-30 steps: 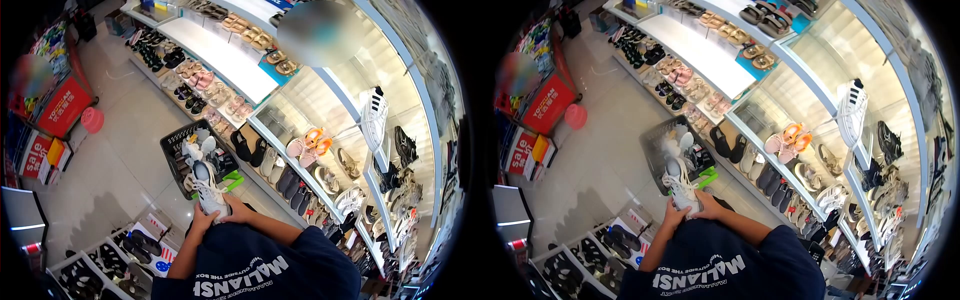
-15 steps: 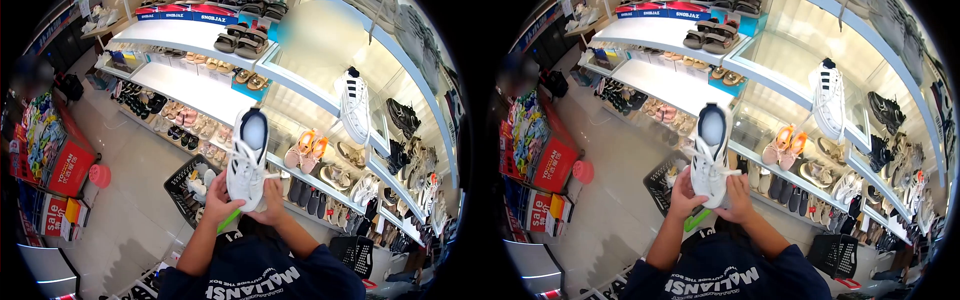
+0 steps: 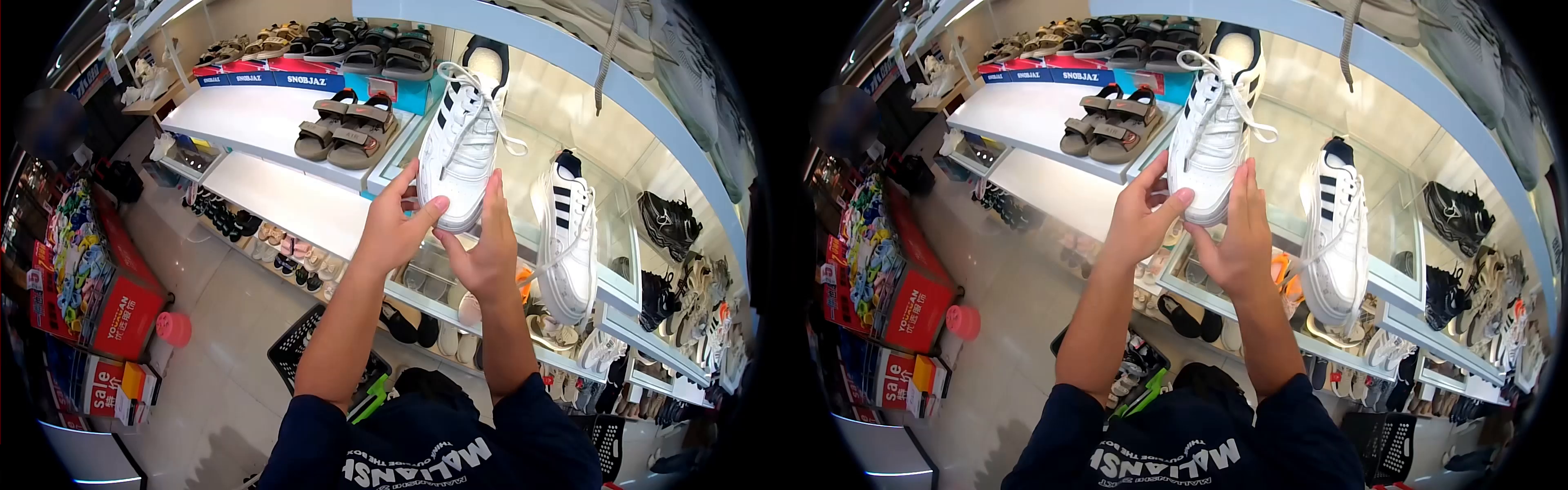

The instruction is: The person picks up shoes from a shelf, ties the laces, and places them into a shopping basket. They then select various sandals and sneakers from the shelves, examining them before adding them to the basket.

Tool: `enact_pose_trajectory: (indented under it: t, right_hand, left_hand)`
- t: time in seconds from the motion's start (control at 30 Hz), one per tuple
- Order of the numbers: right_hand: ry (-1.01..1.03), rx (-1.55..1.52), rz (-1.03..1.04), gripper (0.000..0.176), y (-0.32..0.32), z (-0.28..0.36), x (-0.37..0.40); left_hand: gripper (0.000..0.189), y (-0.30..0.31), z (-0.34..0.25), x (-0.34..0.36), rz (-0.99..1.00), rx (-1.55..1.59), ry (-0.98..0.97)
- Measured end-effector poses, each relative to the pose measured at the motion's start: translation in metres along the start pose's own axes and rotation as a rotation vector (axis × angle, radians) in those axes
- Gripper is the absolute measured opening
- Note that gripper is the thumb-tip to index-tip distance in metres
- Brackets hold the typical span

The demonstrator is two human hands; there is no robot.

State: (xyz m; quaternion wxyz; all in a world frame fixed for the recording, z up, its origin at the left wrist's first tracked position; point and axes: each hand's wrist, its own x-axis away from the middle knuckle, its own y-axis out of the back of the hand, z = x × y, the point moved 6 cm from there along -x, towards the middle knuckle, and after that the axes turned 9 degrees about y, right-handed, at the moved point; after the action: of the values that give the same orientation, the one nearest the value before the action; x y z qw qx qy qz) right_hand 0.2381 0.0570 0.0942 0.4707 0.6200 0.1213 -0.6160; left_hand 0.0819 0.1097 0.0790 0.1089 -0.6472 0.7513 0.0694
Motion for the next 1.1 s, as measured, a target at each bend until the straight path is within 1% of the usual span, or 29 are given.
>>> enact_pose_trajectory:
  t: [0.03,0.1,0.13,0.17,0.2,0.3,0.33,0.43,0.47,0.57,0.6,0.67,0.7,0.73,0.77,0.83,0.87,0.9,0.97,1.03,1.1]
  right_hand:
    - [-0.041,-0.017,-0.003,0.102,-0.004,-0.009,-0.006]
    - [-0.123,-0.050,-0.015,0.102,-0.012,-0.027,-0.018]
    - [-0.190,0.050,0.069,0.100,-0.015,-0.034,-0.027]
    - [-0.180,0.069,0.076,0.099,-0.020,-0.042,-0.031]
    - [-0.171,0.088,0.081,0.099,-0.025,-0.049,-0.034]
    - [-0.195,0.085,0.088,0.097,-0.035,-0.061,-0.040]
    - [-0.217,0.076,0.097,0.097,-0.038,-0.064,-0.041]
    - [-0.274,0.076,0.145,0.095,-0.046,-0.074,-0.039]
    - [-0.292,0.081,0.163,0.095,-0.049,-0.077,-0.038]
    - [-0.269,0.091,0.140,0.092,-0.049,-0.077,-0.035]
    - [-0.254,0.099,0.125,0.090,-0.048,-0.075,-0.035]
    - [-0.230,0.127,0.098,0.087,-0.042,-0.071,-0.036]
    - [-0.176,0.097,0.074,0.081,-0.034,-0.063,-0.036]
    - [-0.120,0.068,0.050,0.076,-0.022,-0.049,-0.036]
    - [-0.063,0.039,0.028,0.070,-0.013,-0.036,-0.030]
    - [0.053,-0.140,-0.096,0.045,0.008,-0.016,-0.003]
    - [0.082,-0.295,-0.130,0.038,0.014,-0.010,0.019]
    - [0.107,-0.452,-0.160,0.032,0.017,-0.005,0.046]
    - [0.024,-0.670,-0.073,0.034,0.013,-0.003,0.096]
    - [-0.172,-0.721,0.104,0.028,-0.001,-0.009,0.151]
    - [-0.319,-0.659,0.213,0.026,-0.008,-0.012,0.214]
  left_hand:
    - [0.080,0.000,-0.007,-0.014,-0.024,-0.151,-0.038]
    - [0.077,-0.002,-0.004,-0.040,-0.062,-0.299,-0.105]
    - [0.077,-0.001,-0.002,-0.050,-0.085,-0.378,-0.119]
    - [0.077,-0.001,-0.001,-0.059,-0.103,-0.460,-0.133]
    - [0.077,-0.002,0.002,-0.070,-0.052,-0.452,-0.130]
    - [0.075,0.002,0.024,-0.098,0.006,-0.488,-0.009]
    - [0.068,0.001,0.024,-0.102,0.034,-0.476,0.009]
    - [0.060,-0.007,0.019,-0.105,0.136,-0.416,0.134]
    - [0.055,-0.004,0.023,-0.107,0.110,-0.464,0.148]
    - [0.057,-0.008,0.014,-0.104,0.132,-0.470,0.131]
    - [0.057,-0.009,0.013,-0.103,0.136,-0.396,0.109]
    - [0.058,-0.008,0.016,-0.100,0.078,-0.427,0.199]
    - [0.058,-0.007,0.019,-0.098,0.054,-0.443,0.241]
    - [0.056,0.000,0.021,-0.095,-0.157,-0.729,0.110]
    - [0.054,0.001,0.023,-0.085,-0.227,-0.635,0.026]
    - [0.050,-0.007,0.001,-0.059,-0.370,-0.436,-0.146]
    - [0.044,-0.019,-0.014,-0.043,-0.403,-0.404,-0.140]
    - [0.046,-0.034,-0.016,-0.028,-0.296,-0.289,-0.103]
    - [0.049,-0.063,-0.010,-0.001,-0.089,-0.055,-0.032]
    - [0.062,-0.103,0.016,0.025,0.190,0.063,0.106]
    - [0.080,-0.143,0.034,0.044,0.424,-0.019,0.257]
